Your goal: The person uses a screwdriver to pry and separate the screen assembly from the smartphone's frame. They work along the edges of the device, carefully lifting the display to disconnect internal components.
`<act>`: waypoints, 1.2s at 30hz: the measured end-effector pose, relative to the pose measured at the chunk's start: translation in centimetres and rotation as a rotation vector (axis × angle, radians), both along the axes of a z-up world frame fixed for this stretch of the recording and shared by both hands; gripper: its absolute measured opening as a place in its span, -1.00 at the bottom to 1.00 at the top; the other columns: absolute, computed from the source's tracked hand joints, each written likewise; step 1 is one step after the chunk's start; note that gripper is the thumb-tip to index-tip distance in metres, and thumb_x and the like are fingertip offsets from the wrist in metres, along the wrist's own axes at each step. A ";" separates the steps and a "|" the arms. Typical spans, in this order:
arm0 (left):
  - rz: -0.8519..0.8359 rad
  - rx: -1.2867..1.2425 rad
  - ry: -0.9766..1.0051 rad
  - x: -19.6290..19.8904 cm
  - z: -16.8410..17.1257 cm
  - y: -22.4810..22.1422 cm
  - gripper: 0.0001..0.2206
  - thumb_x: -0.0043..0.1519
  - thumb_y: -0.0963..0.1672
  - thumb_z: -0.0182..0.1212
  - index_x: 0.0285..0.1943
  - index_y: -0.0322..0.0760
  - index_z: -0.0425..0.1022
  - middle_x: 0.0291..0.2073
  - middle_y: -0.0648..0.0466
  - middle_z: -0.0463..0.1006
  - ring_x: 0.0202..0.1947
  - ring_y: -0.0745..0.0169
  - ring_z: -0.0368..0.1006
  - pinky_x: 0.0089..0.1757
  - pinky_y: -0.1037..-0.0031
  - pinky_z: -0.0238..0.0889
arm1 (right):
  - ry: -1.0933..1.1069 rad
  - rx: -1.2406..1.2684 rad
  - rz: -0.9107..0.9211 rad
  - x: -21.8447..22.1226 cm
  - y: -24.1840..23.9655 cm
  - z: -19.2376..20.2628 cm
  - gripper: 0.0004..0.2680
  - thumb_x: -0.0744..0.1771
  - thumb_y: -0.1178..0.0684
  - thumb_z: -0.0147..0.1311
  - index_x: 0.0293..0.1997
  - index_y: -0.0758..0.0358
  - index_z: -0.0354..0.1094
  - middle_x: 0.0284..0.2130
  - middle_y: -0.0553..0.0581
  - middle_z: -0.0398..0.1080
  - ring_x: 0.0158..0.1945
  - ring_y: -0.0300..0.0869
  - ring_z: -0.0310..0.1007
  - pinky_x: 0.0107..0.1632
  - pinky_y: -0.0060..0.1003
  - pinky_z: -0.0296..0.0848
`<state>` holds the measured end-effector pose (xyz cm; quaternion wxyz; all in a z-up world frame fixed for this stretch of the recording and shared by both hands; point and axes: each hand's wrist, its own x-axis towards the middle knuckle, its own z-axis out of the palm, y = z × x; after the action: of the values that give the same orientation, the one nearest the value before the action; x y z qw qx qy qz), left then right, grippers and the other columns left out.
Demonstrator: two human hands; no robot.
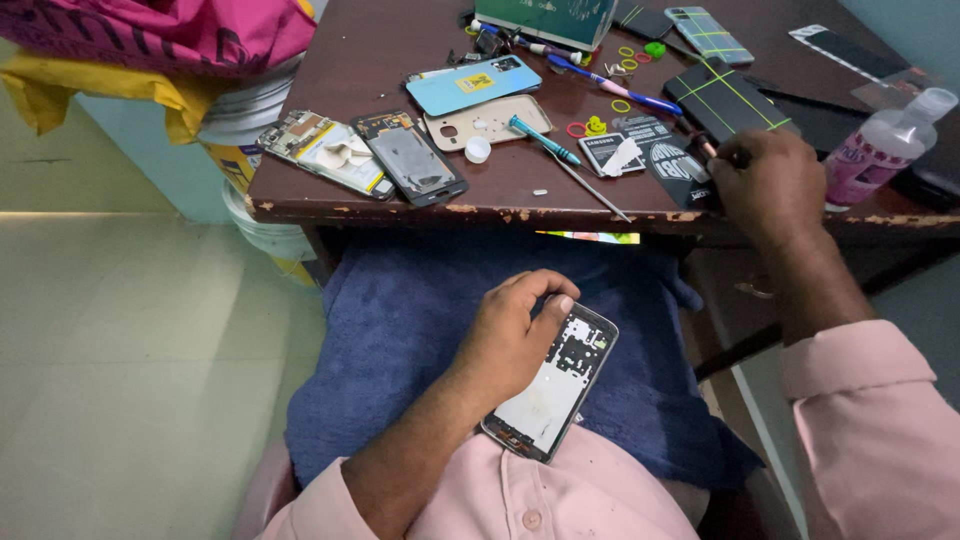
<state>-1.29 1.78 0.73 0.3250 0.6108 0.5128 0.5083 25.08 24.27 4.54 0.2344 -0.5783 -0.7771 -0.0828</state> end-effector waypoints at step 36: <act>0.244 0.088 -0.282 0.9 -6.3 4.6 -0.81 0.40 -0.04 -0.01 0.02 -0.21 0.28 -0.32 -0.21 0.54 -0.23 -0.28 0.51 -0.23 0.07 0.35 | 0.355 -0.171 0.289 1.3 -5.7 -0.7 -0.89 0.32 0.17 0.17 -0.11 0.32 0.45 -0.23 0.18 0.55 -0.14 -0.16 0.50 -0.07 -0.24 0.46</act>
<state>-0.40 6.41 -5.57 0.3027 0.4801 0.5098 0.6465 26.34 18.55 3.80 0.3268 -0.4842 -0.8027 0.1204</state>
